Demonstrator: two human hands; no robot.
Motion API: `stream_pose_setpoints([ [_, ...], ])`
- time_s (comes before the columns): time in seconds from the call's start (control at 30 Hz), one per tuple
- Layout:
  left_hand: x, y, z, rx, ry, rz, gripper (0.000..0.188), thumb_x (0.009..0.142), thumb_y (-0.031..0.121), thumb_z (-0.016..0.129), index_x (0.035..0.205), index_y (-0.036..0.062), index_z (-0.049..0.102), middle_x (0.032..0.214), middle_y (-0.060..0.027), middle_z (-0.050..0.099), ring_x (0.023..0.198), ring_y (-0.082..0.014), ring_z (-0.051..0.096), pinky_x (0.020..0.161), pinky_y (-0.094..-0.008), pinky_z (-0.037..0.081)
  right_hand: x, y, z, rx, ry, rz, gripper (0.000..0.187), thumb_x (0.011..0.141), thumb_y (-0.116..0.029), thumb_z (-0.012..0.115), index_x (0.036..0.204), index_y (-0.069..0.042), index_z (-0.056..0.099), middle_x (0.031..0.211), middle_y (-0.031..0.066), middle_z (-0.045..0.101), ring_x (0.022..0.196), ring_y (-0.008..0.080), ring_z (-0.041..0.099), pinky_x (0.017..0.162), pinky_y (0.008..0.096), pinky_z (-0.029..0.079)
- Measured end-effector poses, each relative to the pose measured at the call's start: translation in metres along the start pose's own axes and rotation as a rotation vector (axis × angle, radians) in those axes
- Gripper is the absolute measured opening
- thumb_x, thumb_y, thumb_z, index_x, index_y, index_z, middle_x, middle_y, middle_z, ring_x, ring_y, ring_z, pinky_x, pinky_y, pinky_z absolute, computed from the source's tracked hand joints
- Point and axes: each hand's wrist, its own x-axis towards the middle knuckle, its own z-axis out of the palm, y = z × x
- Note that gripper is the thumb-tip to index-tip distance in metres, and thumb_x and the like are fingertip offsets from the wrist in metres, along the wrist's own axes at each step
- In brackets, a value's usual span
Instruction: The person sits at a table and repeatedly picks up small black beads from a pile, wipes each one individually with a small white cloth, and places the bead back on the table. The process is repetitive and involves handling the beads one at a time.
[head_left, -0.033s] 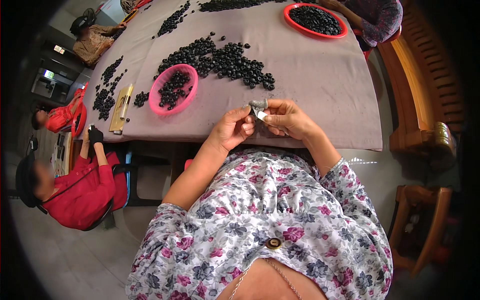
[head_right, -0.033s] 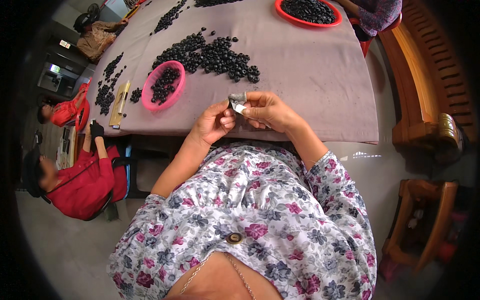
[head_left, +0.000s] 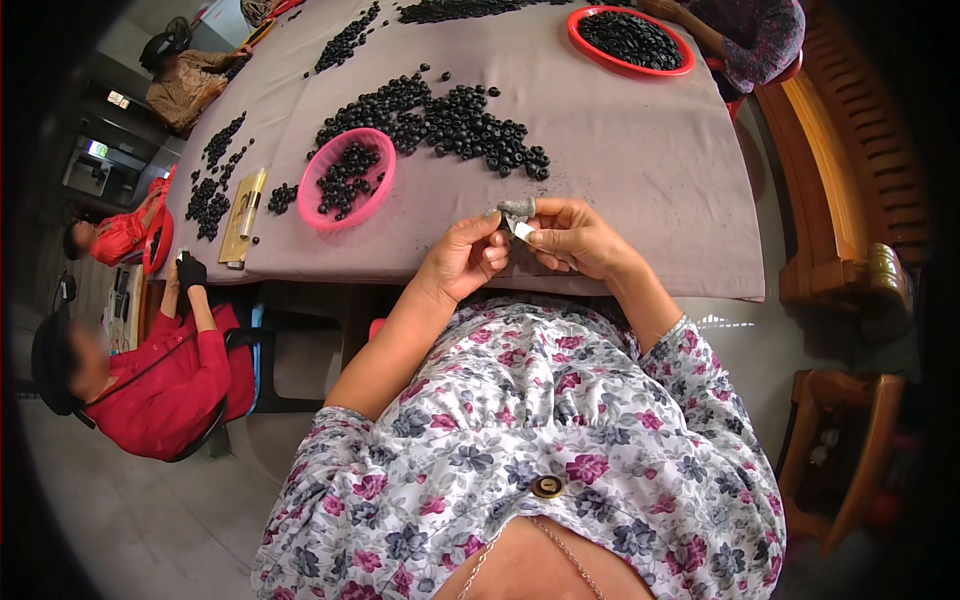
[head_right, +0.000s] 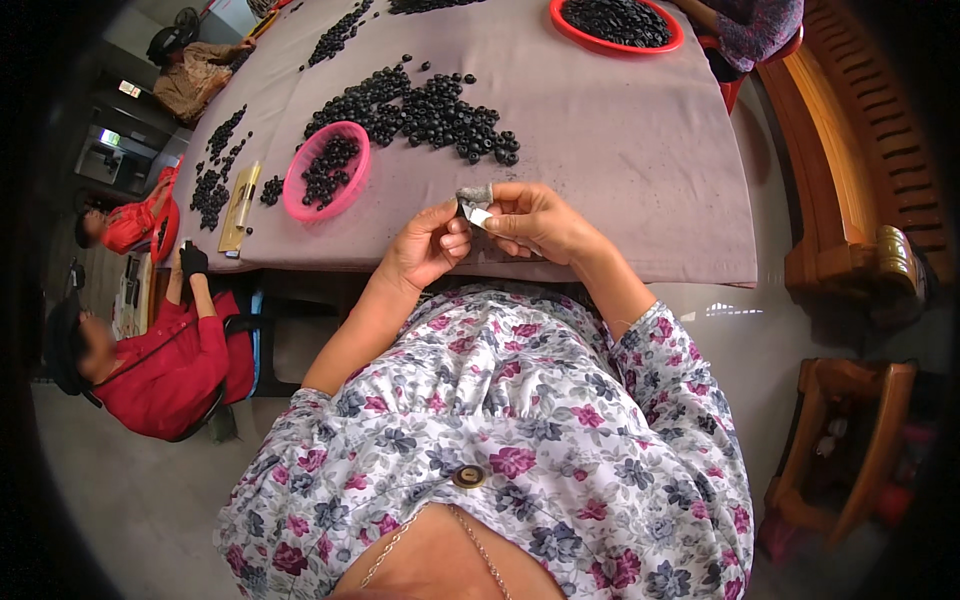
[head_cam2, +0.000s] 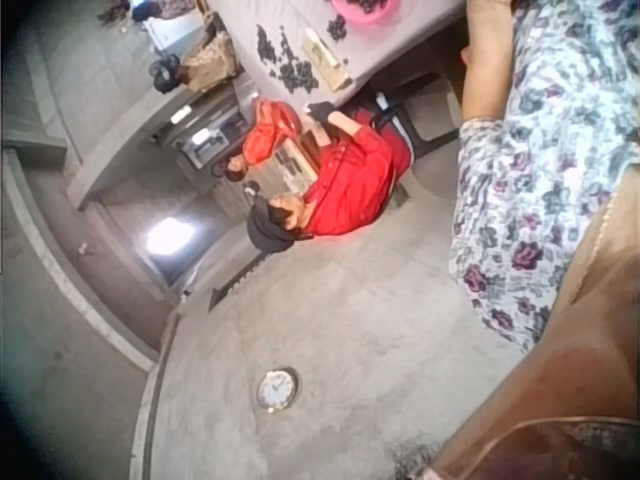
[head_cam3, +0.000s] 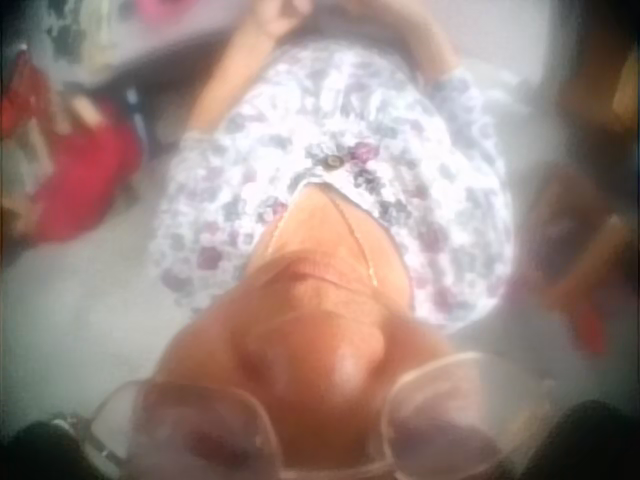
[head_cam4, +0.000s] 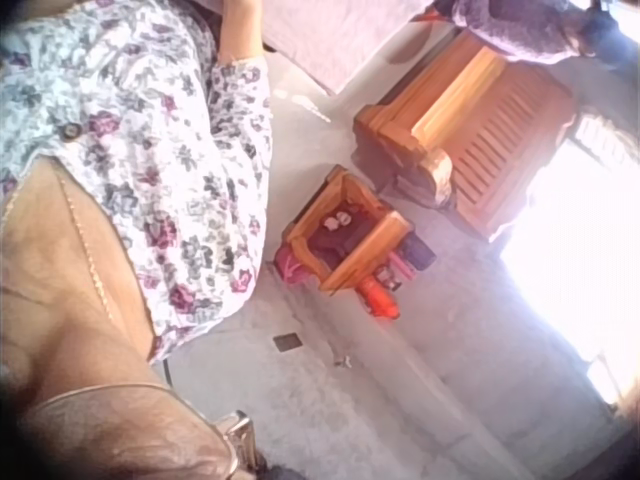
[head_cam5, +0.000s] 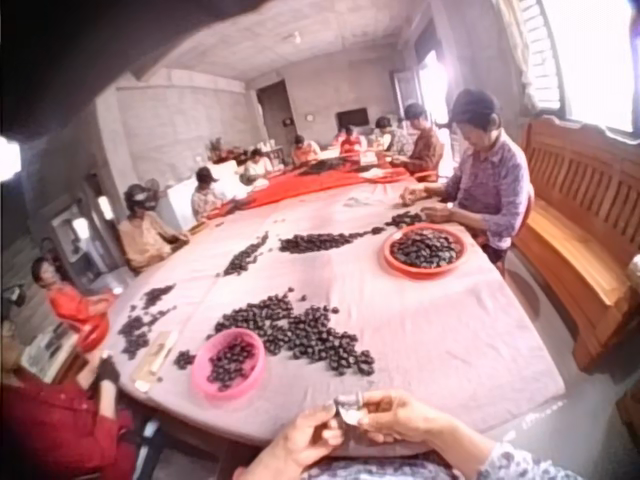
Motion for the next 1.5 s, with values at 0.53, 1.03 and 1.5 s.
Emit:
stream_pose_setpoints([
  [0.53,-0.0006,-0.0001,-0.0021,0.014,-0.026,-0.005,0.017,0.092,0.019,0.062,0.094,0.0024,0.062,0.073,-0.0011,0.057,0.057,-0.0083,0.049,0.054,-0.0233,0.042,0.0000,-0.0004,0.0003,0.005,0.014,0.007,0.037,0.089,-0.006,0.062,0.125,0.003,0.055,0.079,0.0022,0.062,0.054,0.0065,0.051,0.042,0.0183,0.036],
  [1.03,-0.0018,0.0007,-0.0044,0.021,-0.060,-0.026,0.017,0.093,0.020,0.061,0.095,0.0034,0.062,0.073,-0.0006,0.058,0.057,-0.0083,0.050,0.054,-0.0238,0.041,0.0008,0.0015,-0.0028,0.016,-0.003,0.016,0.039,0.089,-0.005,0.063,0.126,0.003,0.055,0.078,0.0017,0.062,0.054,0.0066,0.051,0.041,0.0183,0.036],
  [1.5,-0.0021,0.0017,-0.0039,0.028,-0.068,-0.035,0.017,0.092,0.021,0.062,0.094,0.0035,0.062,0.073,-0.0009,0.058,0.056,-0.0082,0.050,0.054,-0.0239,0.041,0.0008,0.0020,-0.0039,0.019,-0.015,0.013,0.040,0.088,-0.005,0.064,0.126,0.003,0.055,0.079,0.0028,0.063,0.054,0.0069,0.052,0.041,0.0187,0.036],
])
